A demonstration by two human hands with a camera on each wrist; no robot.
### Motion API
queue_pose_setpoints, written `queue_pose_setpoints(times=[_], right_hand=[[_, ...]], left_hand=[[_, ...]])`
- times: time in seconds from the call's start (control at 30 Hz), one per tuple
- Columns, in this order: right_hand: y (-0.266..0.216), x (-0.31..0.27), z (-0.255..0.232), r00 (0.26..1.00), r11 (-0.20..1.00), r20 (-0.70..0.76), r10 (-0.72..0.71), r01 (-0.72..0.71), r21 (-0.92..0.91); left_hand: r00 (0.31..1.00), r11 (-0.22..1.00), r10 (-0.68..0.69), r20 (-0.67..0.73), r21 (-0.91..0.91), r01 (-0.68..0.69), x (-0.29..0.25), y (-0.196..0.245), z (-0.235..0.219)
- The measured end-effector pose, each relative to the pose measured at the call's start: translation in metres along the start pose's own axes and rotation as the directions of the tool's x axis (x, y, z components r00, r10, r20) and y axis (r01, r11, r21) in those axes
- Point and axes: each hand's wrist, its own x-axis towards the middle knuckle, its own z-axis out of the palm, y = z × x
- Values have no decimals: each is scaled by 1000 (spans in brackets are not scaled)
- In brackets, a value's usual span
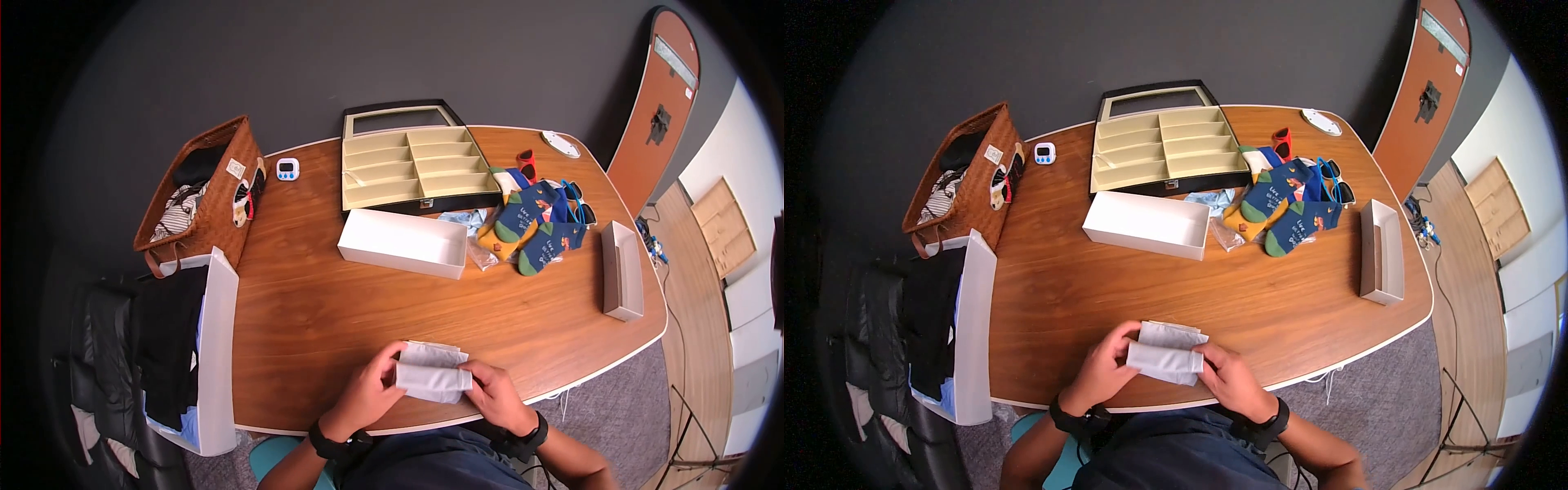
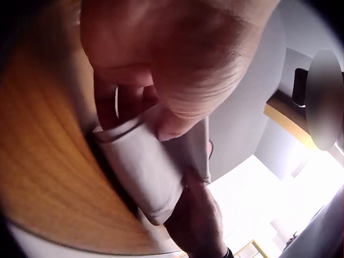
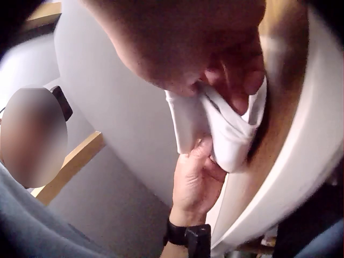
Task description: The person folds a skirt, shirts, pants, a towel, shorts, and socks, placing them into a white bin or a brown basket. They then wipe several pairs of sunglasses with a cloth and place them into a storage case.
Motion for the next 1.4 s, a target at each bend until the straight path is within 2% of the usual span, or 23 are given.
queue_pose_setpoints(times=[0.07, 0.1, 0.23, 0.43, 0.5, 0.57, 0.63, 0.73, 0.8, 0.83, 0.87, 0.9, 0.93, 0.97, 1.0, 1.03, 1.07, 1.1, 1.13, 1.17, 1.23, 1.27, 1.4], right_hand=[[-5, 10, -5, 992, 930, -7, 125, -120, -346], [3, 14, -4, 996, 888, -17, 91, -89, -450], [-5, 21, -9, 988, 827, 49, 143, -92, -554], [-18, 31, -17, 948, 806, -16, 317, -278, -523], [-25, 32, -14, 1000, 840, -6, 26, -25, -541], [-18, 35, -11, 1000, 825, 3, -4, 5, -566], [-12, 40, -10, 999, 806, 12, -37, 37, -590], [-12, 44, -11, 997, 904, 14, 82, -68, -422], [-21, 49, -16, 907, 857, 106, 408, -340, -386], [-17, 49, -15, 907, 857, 106, 408, -341, -387], [-10, 49, -13, 942, 849, 92, 322, -244, -469], [-8, 49, -12, 969, 824, 87, 232, -148, -548], [-9, 48, -11, 969, 824, 88, 231, -147, -547], [-15, 48, -10, 993, 808, -7, 115, -97, -582], [-21, 48, -9, 996, 784, -94, -9, -51, -619], [-23, 46, -11, 996, 785, -89, -11, -46, -618], [-23, 42, -14, 998, 830, 28, -62, 67, -553], [-24, 38, -17, 981, 865, 145, -129, 183, -468], [-27, 34, -16, 961, 887, 260, -91, 197, -417], [-19, 32, -12, 905, 827, 352, -238, 379, -415], [-30, 29, -3, 856, 744, 479, -192, 445, -498], [-31, 25, 1, 864, 741, 477, -163, 427, -519], [-34, 20, 11, 863, 616, 411, -292, 499, -609]], left_hand=[[984, 954, -162, -76, 241, 176, 7, 10, 3], [993, 920, -63, -96, 380, 95, 6, 6, 6], [996, 800, -66, -65, 593, 92, 7, 10, 8], [995, 789, -82, -48, 607, 94, 7, 8, 6], [997, 800, -58, -50, 595, 76, 6, 7, 5], [998, 811, -31, -49, 583, 54, 5, 6, 5], [995, 950, -89, -49, 295, 100, 3, 4, 3], [996, 985, -63, -69, 159, 73, -1, 6, -1], [992, 981, -113, -59, 154, 121, -4, 8, -3], [986, 974, -163, -46, 149, 168, -6, 8, -4], [986, 975, -162, -46, 149, 167, -6, 9, -3], [995, 948, -89, -51, 302, 100, -7, 9, -3], [999, 893, -15, -45, 449, 34, -7, 10, -3], [999, 892, -15, -49, 451, 35, -6, 12, -5], [990, 798, 142, -8, 592, -110, -5, 16, -6], [957, 661, 286, 59, 711, -241, -4, 19, -7], [957, 659, 284, 54, 714, -235, -4, 20, -6], [957, 687, 233, 171, 668, -287, -5, 22, -4], [944, 707, 185, 274, 630, -321, -5, 26, -5], [941, 673, 183, 284, 661, -331, -6, 16, -3], [939, 644, 210, 272, 684, -343, -5, 4, -1], [932, 586, 220, 287, 725, -362, -4, 3, 0], [939, 705, 261, 225, 619, -345, -3, -1, -2]])
